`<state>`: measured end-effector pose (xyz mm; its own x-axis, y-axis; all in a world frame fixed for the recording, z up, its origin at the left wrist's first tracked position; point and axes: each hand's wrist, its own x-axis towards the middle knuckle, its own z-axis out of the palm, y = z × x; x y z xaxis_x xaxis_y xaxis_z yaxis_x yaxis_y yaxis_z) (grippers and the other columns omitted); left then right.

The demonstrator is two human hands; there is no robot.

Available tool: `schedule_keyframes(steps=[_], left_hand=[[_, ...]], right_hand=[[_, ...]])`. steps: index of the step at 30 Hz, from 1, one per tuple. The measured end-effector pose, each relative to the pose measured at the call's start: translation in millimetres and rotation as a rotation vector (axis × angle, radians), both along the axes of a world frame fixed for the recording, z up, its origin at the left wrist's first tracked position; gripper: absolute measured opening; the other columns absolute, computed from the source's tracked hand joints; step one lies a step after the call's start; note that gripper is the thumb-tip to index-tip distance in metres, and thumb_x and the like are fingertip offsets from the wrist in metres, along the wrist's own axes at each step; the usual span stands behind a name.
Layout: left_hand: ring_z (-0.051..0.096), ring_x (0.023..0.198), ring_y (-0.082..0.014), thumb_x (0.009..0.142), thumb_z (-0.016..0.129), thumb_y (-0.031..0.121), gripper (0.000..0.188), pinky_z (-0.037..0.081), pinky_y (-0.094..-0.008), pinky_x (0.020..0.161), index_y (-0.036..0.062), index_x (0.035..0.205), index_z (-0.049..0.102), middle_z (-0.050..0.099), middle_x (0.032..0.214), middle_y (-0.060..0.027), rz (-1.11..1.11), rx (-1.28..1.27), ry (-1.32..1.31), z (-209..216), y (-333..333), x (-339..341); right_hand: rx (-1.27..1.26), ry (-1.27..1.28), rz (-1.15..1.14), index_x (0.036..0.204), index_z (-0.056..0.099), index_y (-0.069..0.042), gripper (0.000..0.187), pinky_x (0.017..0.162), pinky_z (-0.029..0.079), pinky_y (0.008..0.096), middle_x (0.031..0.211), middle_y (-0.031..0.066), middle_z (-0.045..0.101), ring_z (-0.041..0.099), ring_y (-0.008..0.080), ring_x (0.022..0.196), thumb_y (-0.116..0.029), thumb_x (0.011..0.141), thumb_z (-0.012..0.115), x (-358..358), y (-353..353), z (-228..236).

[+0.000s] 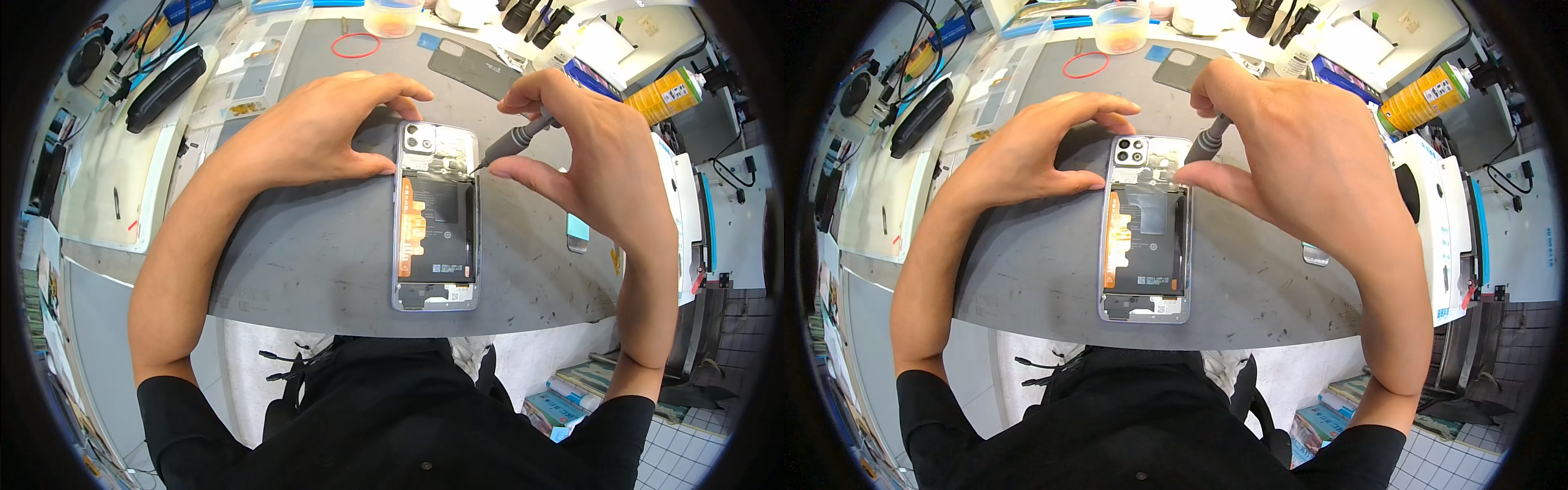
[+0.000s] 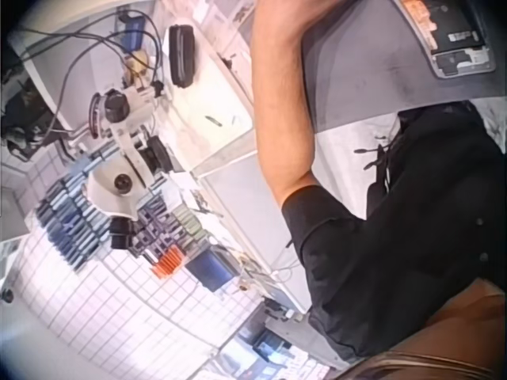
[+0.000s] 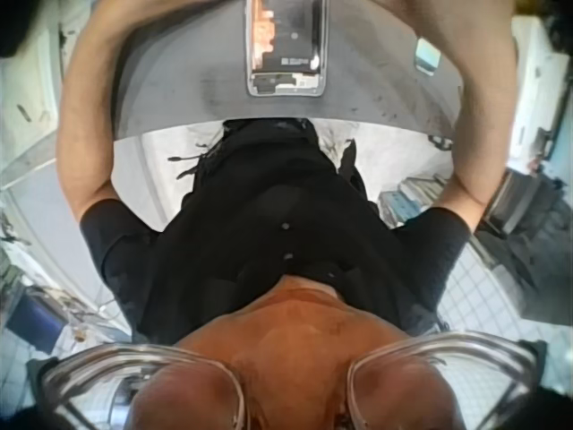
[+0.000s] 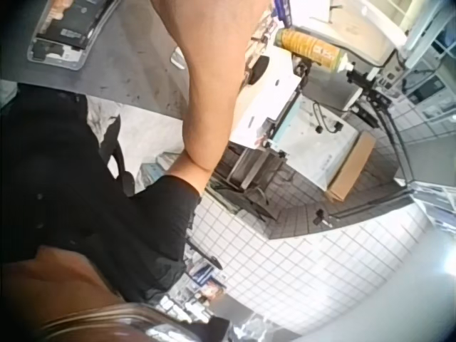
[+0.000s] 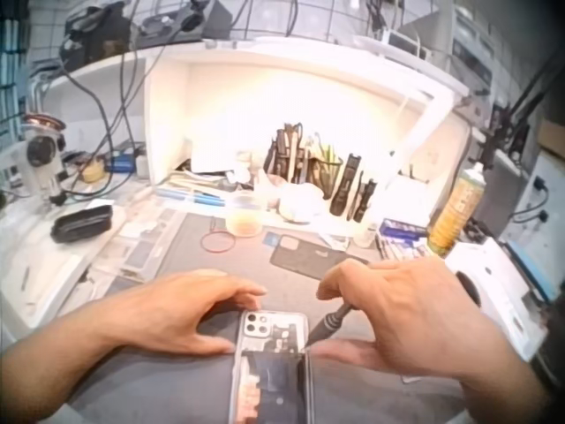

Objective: The person removes the back cover of a smartphone and then uses a screwdriver to unscrew and remove internal components, including a metal bracket and screws, from the device's chassis.

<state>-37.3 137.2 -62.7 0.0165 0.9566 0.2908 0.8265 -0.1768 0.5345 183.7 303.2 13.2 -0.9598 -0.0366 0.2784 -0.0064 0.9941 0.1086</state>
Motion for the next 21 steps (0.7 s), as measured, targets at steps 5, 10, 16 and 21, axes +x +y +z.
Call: schedule_keyframes(steps=[5,10,16,21], left_hand=[[0.061,0.119,-0.0262,0.071,0.077,-0.001,0.069,0.048,-0.0392,0.105,0.0114,0.136,0.056,0.068,0.122,-0.006,0.019,0.052,0.036,0.7,-1.3,-0.7],[0.061,0.118,-0.0264,0.075,0.076,0.003,0.053,0.047,-0.0391,0.104,0.008,0.126,0.062,0.068,0.121,-0.0064,0.034,0.138,0.11,0.1,-3.4,-7.9],[0.069,0.095,-0.0264,0.085,0.075,0.018,0.021,0.051,-0.035,0.087,0.0051,0.102,0.073,0.074,0.099,-0.0108,-0.041,0.083,-0.112,11.4,-0.6,-0.6],[0.067,0.087,-0.0184,0.085,0.074,0.014,0.016,0.05,-0.0319,0.084,0.0035,0.096,0.071,0.073,0.093,-0.0067,0.04,-0.007,-0.176,18.5,-5.5,-2.4]], right_hand=[[-0.547,-0.071,0.032,0.113,0.058,-0.006,0.043,0.063,0.054,0.0244,0.1,0.0047,0.073,0.071,0.0133,0.092,-0.007,0.078,0.083,-3.3,-1.4,-3.9],[-0.634,0.089,0.097,0.116,0.056,-0.006,0.041,0.063,0.055,0.0205,0.102,0.0054,0.073,0.072,0.0146,0.097,0.004,0.082,0.076,-1.1,0.1,-7.0],[-0.738,0.216,0.164,0.121,0.051,-0.002,0.044,0.069,0.059,0.0219,0.104,0.0151,0.072,0.071,0.017,0.1,0.005,0.084,0.075,-16.7,-13.3,-8.9],[-0.774,0.27,0.172,0.12,0.051,-0.002,0.044,0.071,0.059,0.0223,0.103,0.0148,0.071,0.071,0.0171,0.1,0.006,0.084,0.075,-27.9,-14.7,-16.6]])
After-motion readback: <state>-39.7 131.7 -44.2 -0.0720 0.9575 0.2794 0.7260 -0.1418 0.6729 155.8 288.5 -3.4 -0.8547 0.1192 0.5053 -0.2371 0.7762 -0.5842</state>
